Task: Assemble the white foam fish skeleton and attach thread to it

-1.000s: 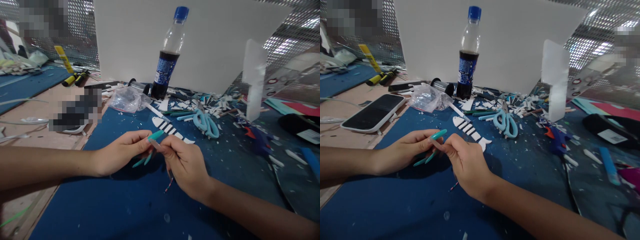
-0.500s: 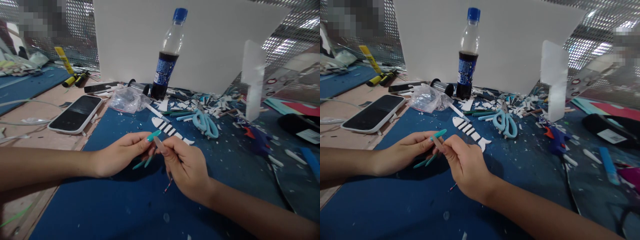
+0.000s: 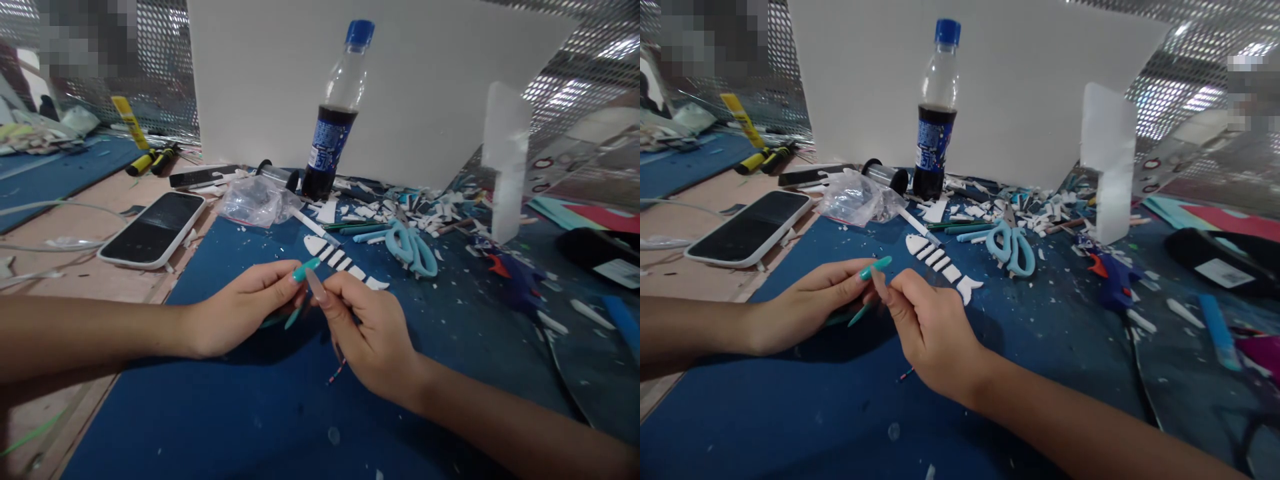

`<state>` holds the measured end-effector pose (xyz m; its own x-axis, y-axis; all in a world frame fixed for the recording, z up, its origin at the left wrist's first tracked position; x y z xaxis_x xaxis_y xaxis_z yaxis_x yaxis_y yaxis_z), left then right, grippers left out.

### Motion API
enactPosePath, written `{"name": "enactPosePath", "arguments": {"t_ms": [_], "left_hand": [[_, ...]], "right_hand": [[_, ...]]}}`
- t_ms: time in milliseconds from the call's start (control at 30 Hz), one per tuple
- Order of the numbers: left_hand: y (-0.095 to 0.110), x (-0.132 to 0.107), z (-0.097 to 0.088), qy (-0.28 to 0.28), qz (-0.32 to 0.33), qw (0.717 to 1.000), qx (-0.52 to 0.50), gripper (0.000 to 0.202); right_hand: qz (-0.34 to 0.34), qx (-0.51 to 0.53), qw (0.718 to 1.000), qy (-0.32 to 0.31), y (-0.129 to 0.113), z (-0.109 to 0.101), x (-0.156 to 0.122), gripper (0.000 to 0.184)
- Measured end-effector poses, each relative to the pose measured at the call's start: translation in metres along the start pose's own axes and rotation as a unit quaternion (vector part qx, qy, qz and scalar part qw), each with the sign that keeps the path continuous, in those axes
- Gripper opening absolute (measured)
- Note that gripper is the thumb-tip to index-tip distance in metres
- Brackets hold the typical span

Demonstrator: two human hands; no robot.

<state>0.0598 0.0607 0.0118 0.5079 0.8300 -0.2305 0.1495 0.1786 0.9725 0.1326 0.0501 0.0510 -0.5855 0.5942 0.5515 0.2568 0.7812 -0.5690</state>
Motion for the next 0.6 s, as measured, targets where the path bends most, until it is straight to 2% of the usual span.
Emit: {"name": "enactPosePath", "arguments": {"t_ms": [100, 200, 267, 367, 433, 533, 600], "left_hand": [[0.005, -0.003, -0.005, 0.047, 0.024, 0.996, 0.070, 0.029], [0.018, -0.011, -0.010, 0.105, 0.084, 0.976, 0.171, 0.027], [0.031, -0.019, -0.013, 0.156, 0.143, 0.945, 0.252, 0.026], [0.053, -0.034, -0.019, 0.244, 0.243, 0.870, 0.354, 0.024], [0.064, -0.041, -0.022, 0.282, 0.289, 0.831, 0.384, 0.022], [0.074, -0.047, -0.026, 0.308, 0.335, 0.797, 0.398, 0.021], [0.076, -0.050, -0.029, 0.326, 0.344, 0.786, 0.397, 0.021]], "right_hand": [[0.015, 0.011, 1.000, -0.012, 0.004, 0.003, 0.000, 0.026], [0.036, 0.026, 0.998, -0.032, 0.009, 0.007, -0.002, 0.028], [0.047, 0.034, 0.998, -0.038, 0.013, 0.009, -0.004, 0.030], [0.061, 0.053, 0.996, -0.041, 0.015, 0.011, -0.005, 0.032], [0.058, 0.070, 0.995, -0.044, 0.014, 0.013, -0.005, 0.032], [0.059, 0.095, 0.993, -0.047, 0.013, 0.015, -0.004, 0.034], [0.085, 0.125, 0.988, -0.033, 0.018, 0.015, -0.005, 0.035]]}}
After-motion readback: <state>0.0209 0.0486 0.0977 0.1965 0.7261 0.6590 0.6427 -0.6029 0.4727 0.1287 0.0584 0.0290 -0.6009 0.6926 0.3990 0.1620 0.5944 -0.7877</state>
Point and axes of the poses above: each hand's wrist, its own x-axis towards the middle knuckle, its own z-axis out of the palm, y = z × x, the point moved 10 cm from there along x, towards the middle knuckle, and after that the axes turned 13 degrees about -z, right-handed, at the moved point
